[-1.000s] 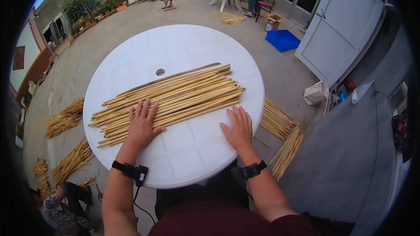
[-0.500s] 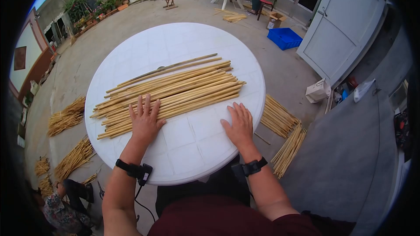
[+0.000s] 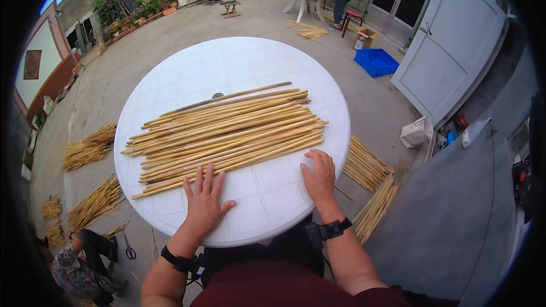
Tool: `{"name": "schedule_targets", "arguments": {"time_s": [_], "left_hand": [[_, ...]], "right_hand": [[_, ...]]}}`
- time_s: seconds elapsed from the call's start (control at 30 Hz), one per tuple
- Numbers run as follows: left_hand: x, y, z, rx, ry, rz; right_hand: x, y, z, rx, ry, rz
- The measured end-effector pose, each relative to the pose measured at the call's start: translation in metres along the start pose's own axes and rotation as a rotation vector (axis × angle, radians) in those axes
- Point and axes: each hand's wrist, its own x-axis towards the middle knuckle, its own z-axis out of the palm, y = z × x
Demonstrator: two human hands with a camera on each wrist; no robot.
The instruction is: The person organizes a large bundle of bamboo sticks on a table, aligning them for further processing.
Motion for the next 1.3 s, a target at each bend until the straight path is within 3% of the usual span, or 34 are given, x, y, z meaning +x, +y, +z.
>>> {"name": "schedule_targets", "arguments": {"time_s": [0.13,0.37,0.47,0.67,0.87,0.97,1.07,1.17,1.3], "left_hand": [[-0.019,0.005,-0.005,-0.053,-0.063,0.027],[-0.011,0.001,0.003,-0.004,0.129,-0.099],[-0.007,0.002,0.0,-0.034,0.004,-0.173],[-0.017,-0.001,0.005,-0.03,0.016,-0.128],[-0.018,0.001,0.002,-0.046,0.052,-0.143],[-0.007,-0.002,0.003,-0.002,0.062,-0.14],[0.002,0.001,-0.003,-0.034,-0.023,-0.157],[0.001,0.002,0.0,-0.028,-0.013,-0.13],[-0.004,-0.005,0.015,-0.009,0.082,-0.067]], "right_hand": [[-0.001,-0.004,-0.004,0.054,0.053,0.018],[-0.003,-0.001,-0.004,0.106,0.112,0.015],[-0.003,-0.001,-0.007,0.128,0.096,0.03],[-0.004,0.006,-0.001,0.078,0.189,0.04],[0.003,0.003,0.016,-0.376,-0.092,0.194],[0.003,0.002,0.009,-0.396,-0.136,0.172],[0.004,-0.001,-0.002,-0.185,-0.147,0.179],[0.0,0.013,0.004,-0.082,-0.025,0.088],[-0.001,0.017,0.007,-0.153,-0.013,0.026]]}}
